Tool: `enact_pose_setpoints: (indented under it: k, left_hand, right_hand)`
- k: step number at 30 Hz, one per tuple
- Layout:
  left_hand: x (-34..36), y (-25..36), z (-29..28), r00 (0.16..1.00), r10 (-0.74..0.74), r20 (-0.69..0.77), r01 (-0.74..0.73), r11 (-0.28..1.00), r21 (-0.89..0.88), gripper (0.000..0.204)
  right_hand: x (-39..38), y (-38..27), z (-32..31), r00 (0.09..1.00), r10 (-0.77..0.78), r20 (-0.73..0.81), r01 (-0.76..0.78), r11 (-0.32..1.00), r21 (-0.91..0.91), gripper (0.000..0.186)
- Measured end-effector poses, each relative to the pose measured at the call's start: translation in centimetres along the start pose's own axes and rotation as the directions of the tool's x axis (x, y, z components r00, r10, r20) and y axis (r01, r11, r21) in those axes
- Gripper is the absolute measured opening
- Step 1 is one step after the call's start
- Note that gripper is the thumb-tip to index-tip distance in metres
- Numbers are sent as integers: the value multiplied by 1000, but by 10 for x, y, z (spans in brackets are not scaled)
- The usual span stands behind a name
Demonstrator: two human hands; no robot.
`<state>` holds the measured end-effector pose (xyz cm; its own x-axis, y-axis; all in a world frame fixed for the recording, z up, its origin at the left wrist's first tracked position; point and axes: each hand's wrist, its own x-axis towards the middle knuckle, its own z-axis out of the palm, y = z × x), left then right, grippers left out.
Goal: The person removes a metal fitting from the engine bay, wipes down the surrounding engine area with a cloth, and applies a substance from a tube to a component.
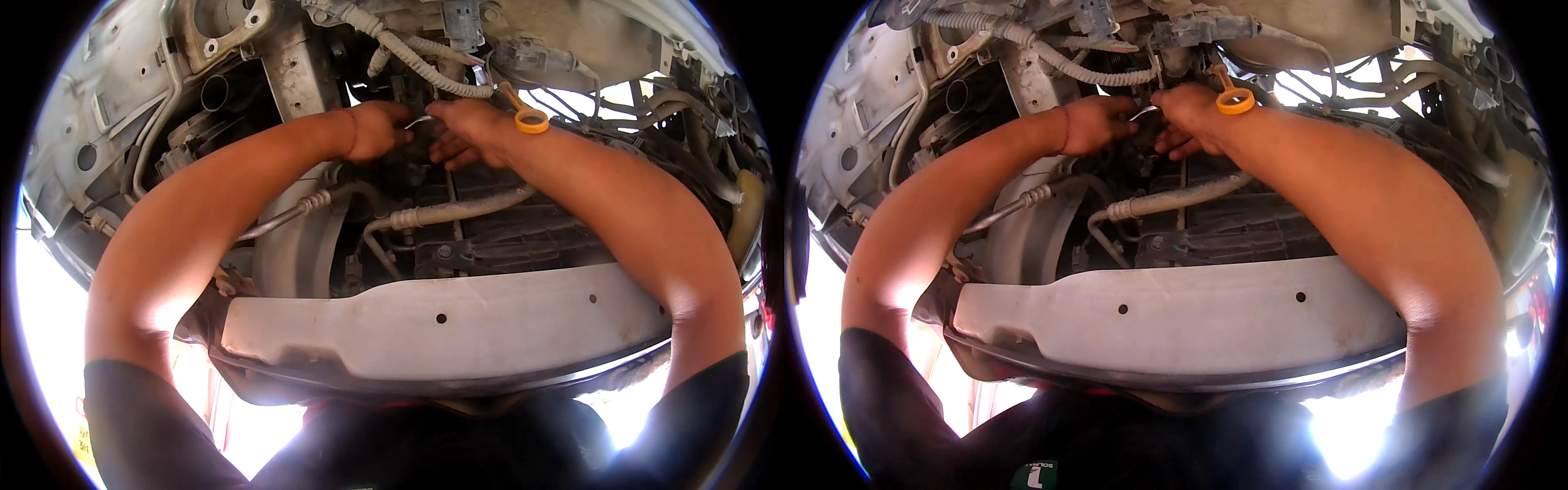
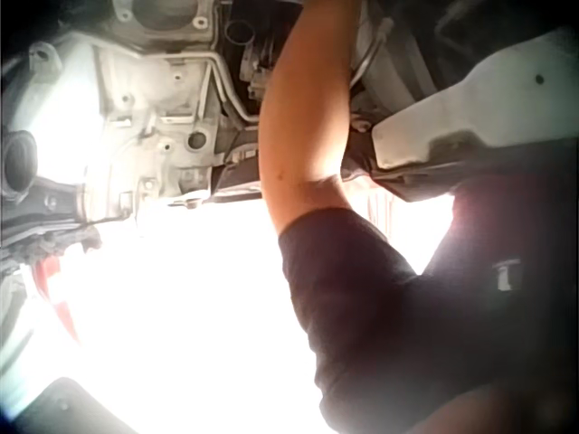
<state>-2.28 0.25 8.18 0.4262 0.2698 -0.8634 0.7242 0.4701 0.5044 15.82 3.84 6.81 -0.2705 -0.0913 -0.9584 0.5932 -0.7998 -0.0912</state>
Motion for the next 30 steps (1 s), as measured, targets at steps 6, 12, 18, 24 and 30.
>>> enact_pose_setpoints:
  k: [6, 12, 18, 24, 30]
  left_hand:
    - [-20, 56, 0, 969, -162, 187, 215, 925, -313, 41]
    - [13, 6, -6, 983, -134, 122, 86, 937, 337, 44]
    - [16, -12, 2, 993, 118, -25, -106, 956, 274, 38]
    - [2, -13, 1, 950, -140, 278, 294, 700, -651, 23]
    - [0, -9, 0, 934, -109, 340, 330, 623, -709, 29]
  right_hand:
    - [-3, 6, 1, 986, -154, -68, 159, 984, 78, 48]
    - [-2, 0, 0, 992, -119, -31, 120, 992, 36, 42]
    - [3, 5, -1, 992, -77, -100, 88, 990, 112, 42]
    - [4, 5, 4, 996, -77, -41, 83, 983, 163, 28]
    - [3, 8, 6, 991, -97, -91, 113, 974, 198, 30]
